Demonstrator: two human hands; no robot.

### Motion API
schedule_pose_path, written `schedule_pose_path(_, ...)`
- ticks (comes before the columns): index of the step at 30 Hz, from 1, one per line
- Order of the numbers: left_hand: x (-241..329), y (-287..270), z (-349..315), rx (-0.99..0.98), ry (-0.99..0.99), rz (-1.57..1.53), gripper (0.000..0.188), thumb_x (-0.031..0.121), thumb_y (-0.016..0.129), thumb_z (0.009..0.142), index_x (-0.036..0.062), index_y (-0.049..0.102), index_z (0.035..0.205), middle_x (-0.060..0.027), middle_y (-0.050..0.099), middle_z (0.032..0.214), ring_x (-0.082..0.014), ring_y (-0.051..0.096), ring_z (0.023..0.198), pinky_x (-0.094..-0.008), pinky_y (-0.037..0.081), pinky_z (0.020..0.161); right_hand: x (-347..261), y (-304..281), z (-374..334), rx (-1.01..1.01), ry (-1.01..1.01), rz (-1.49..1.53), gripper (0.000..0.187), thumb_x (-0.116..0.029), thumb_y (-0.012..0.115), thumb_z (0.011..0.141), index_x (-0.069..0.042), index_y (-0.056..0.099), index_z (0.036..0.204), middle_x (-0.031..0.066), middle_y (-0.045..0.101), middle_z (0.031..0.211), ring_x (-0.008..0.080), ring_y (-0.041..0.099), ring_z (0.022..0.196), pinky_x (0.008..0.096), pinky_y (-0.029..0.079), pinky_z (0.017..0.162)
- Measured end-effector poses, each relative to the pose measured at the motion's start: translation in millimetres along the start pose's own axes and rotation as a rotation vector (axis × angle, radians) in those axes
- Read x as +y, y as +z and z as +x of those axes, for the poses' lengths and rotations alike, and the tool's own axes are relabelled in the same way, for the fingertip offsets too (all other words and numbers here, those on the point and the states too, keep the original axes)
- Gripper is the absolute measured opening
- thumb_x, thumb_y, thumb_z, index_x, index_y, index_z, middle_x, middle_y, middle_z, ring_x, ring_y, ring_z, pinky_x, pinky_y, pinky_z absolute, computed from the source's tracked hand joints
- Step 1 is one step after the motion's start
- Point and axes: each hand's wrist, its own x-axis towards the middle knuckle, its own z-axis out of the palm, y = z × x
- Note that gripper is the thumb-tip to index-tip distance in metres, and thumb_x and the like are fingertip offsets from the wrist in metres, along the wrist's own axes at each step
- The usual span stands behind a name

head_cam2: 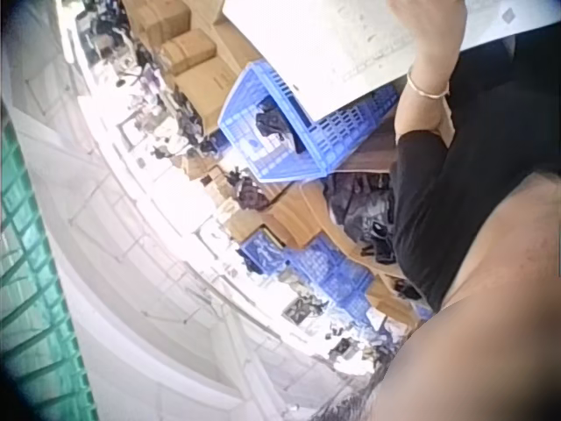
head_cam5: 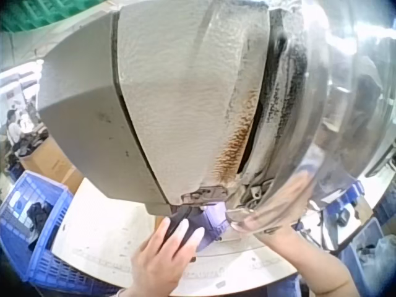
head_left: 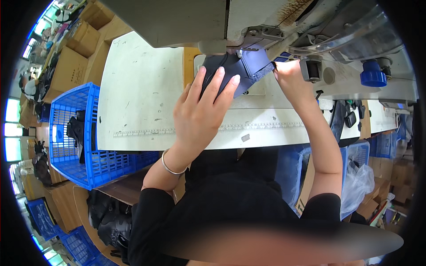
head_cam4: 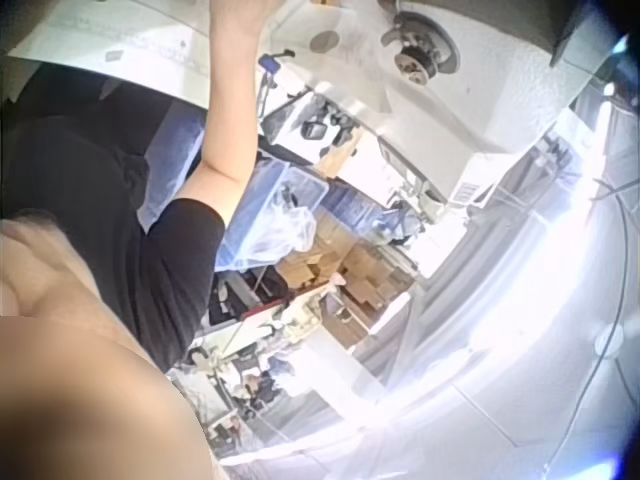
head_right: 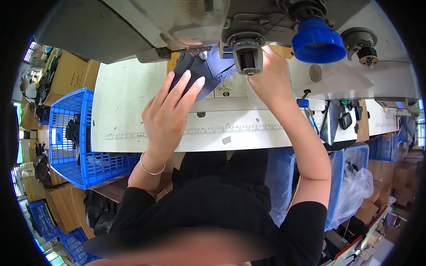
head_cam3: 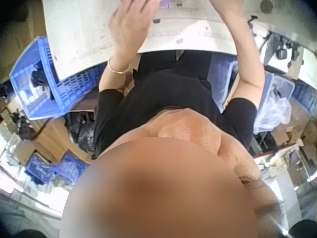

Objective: The person retrieves a boot upper from a bin and stitches its edges using a sewing machine.

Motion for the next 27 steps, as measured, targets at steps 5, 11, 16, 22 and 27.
schedule_pose_path(5,-10.5,0.8,2.2,-0.01,0.028,-0.043,0.037,0.004,0.062,0.072,0.0178,0.071,0.104,-0.0037,0.068,0.105,-0.0259,0.066,0.096,-0.0272,0.053,0.062,-6.1,-2.2,-3.3,0.001,0.011,-0.037,0.018,-0.004,0.064,0.07,-0.004,0.063,0.088,0.012,0.062,0.079,0.0315,0.061,0.07,0.0378,0.049,0.059)
schedule_pose_path(11,-36.5,9.8,6.6,0.013,0.05,-0.201,0.034,0.003,0.061,0.071,0.0177,0.072,0.1,-0.0046,0.069,0.104,-0.0259,0.066,0.096,-0.0277,0.054,0.065,-21.1,-3.7,-10.8,-0.042,0.269,-0.045,0.042,-0.011,0.072,0.07,0.004,0.056,0.105,0.0151,0.064,0.075,0.0324,0.064,0.07,0.0356,0.05,0.063)
schedule_pose_path(16,-43.8,15.7,5.9,0.034,0.05,-0.305,0.035,0.003,0.061,0.07,0.0167,0.072,0.1,-0.0056,0.07,0.101,-0.0276,0.067,0.094,-0.0287,0.056,0.07,-26.3,-6.2,-9.9,-0.035,0.312,-0.054,0.037,-0.01,0.071,0.071,0.0,0.056,0.103,0.0146,0.064,0.074,0.0326,0.063,0.069,0.0364,0.049,0.063)
schedule_pose_path(22,-44.3,13.8,7.9,-0.019,0.021,-0.333,0.04,-0.003,0.059,0.068,0.0145,0.072,0.101,-0.0071,0.07,0.1,-0.0278,0.068,0.092,-0.03,0.056,0.076,-23.2,-6.1,-7.7,-0.018,0.286,-0.023,0.024,-0.009,0.066,0.074,-0.005,0.058,0.097,0.0132,0.064,0.074,0.0334,0.062,0.069,0.0379,0.048,0.062)
schedule_pose_path(27,-47.0,16.6,14.2,-0.002,0.012,-0.374,0.041,-0.005,0.059,0.066,0.0133,0.072,0.1,-0.0078,0.07,0.099,-0.0257,0.068,0.089,-0.0302,0.056,0.076,-13.3,-1.3,-4.9,0.002,0.201,0.004,0.017,-0.014,0.063,0.076,-0.005,0.061,0.091,0.014,0.061,0.075,0.034,0.062,0.069,0.0394,0.047,0.062)
